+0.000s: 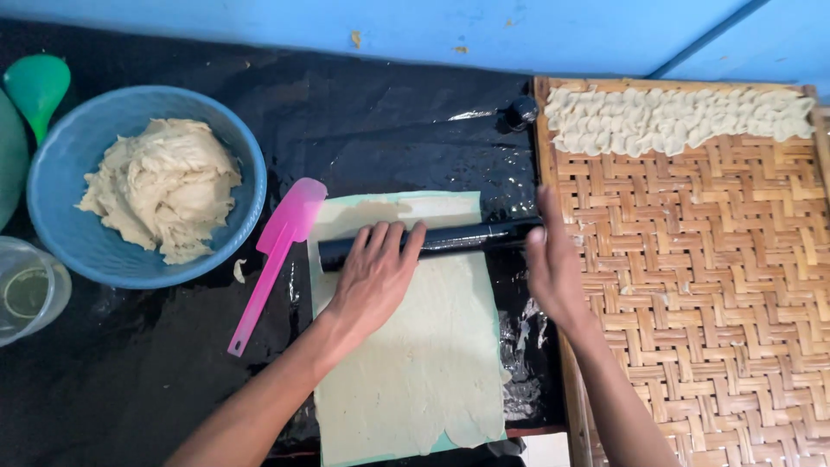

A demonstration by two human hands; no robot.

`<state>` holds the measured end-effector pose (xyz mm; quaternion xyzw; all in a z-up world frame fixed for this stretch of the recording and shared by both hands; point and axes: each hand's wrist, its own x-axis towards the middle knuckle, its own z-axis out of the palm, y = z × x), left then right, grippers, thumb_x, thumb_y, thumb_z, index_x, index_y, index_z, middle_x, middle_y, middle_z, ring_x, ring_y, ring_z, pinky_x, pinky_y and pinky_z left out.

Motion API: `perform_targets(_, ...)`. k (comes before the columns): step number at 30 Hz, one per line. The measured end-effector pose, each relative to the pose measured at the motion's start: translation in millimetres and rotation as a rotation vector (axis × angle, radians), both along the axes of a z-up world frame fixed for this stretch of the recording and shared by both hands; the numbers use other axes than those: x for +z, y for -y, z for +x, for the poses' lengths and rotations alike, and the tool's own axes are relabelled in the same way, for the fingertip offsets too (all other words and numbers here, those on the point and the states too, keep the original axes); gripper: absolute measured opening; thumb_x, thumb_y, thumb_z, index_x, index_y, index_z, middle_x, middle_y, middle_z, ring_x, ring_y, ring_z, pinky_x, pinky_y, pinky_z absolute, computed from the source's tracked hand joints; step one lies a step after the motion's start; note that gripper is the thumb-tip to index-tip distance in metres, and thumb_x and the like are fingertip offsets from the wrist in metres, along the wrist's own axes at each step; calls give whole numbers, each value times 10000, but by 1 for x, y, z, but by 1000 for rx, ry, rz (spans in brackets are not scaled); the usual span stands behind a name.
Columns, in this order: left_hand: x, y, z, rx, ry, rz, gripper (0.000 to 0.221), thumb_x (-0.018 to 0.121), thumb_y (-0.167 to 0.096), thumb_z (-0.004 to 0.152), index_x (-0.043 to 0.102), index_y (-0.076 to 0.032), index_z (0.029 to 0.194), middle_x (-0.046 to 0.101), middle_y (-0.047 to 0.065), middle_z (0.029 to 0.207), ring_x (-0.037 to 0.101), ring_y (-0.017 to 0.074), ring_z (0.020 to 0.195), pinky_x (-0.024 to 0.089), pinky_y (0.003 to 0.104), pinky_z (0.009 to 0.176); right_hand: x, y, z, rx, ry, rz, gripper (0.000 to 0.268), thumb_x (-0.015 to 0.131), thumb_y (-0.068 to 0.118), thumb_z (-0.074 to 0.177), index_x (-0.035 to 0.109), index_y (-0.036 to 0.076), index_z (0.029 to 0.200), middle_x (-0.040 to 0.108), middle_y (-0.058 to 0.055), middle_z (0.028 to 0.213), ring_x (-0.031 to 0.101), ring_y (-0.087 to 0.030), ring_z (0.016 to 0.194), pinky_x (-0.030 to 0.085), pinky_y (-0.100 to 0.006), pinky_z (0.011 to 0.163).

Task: Preparing circles of dough using a rolling pin and a circular cutter on a workspace.

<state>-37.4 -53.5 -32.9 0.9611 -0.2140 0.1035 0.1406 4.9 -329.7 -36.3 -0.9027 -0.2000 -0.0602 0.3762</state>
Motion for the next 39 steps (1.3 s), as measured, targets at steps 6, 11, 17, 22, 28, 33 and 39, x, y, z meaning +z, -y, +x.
perform_targets(6, 20, -21, -1, 245, 230, -322, 489, 686, -192, 960, 517, 71, 1336, 640, 241, 1142, 617, 389, 1056, 473, 508, 914, -54, 7, 75, -259, -244, 486, 417, 432, 281, 1132, 596, -15, 1374, 703, -115, 1218, 663, -162, 1102, 534, -329, 961)
perform_targets(11, 30, -55, 17, 524, 146, -301, 493, 703, -196, 964, 495, 89, 1308, 642, 273, 1076, 633, 416, 998, 512, 497, 822, -56, -24, 85, -140, -478, 362, 304, 602, 218, 1024, 702, 18, 1230, 744, -44, 1005, 682, -107, 899, 565, -260, 832)
perform_targets(17, -16, -60, 43, 650, 114, -154, 386, 667, -132, 972, 498, 83, 1245, 638, 288, 1054, 646, 427, 1006, 544, 474, 827, -79, -7, 105, -118, -573, 464, 219, 656, 132, 993, 741, 4, 1149, 737, -19, 980, 671, -80, 867, 567, -235, 813)
perform_targets(22, -2, -56, 52, 671, 138, -87, 344, 627, -62, 985, 531, 49, 1296, 650, 257, 1080, 651, 405, 1006, 553, 460, 817, -79, 19, 119, -149, -513, 488, 191, 663, 93, 997, 741, -17, 1132, 725, -20, 951, 654, -77, 828, 558, -241, 780)
perform_targets(28, 17, -38, 13, 499, 8, -227, 594, 762, -304, 859, 521, 74, 1249, 636, 270, 1013, 638, 420, 955, 538, 506, 775, -59, 19, 123, -269, -423, 403, 180, 656, 83, 985, 742, -10, 1113, 723, 6, 908, 635, -57, 769, 528, -220, 704)
perform_targets(33, -14, -32, 15, 608, -74, -221, 466, 737, -223, 906, 502, 63, 1191, 604, 266, 1071, 630, 423, 1012, 546, 480, 813, -89, 31, 136, -245, -456, 497, 165, 657, 77, 999, 739, -8, 1114, 708, 7, 912, 621, -50, 766, 524, -214, 709)
perform_targets(39, 3, -45, 10, 770, 143, -88, 326, 748, -211, 880, 571, 21, 1025, 591, 210, 1057, 618, 390, 1045, 532, 485, 818, -79, 41, 141, -240, -424, 462, 166, 650, 81, 995, 741, -1, 1107, 708, 3, 905, 632, -57, 769, 543, -228, 719)
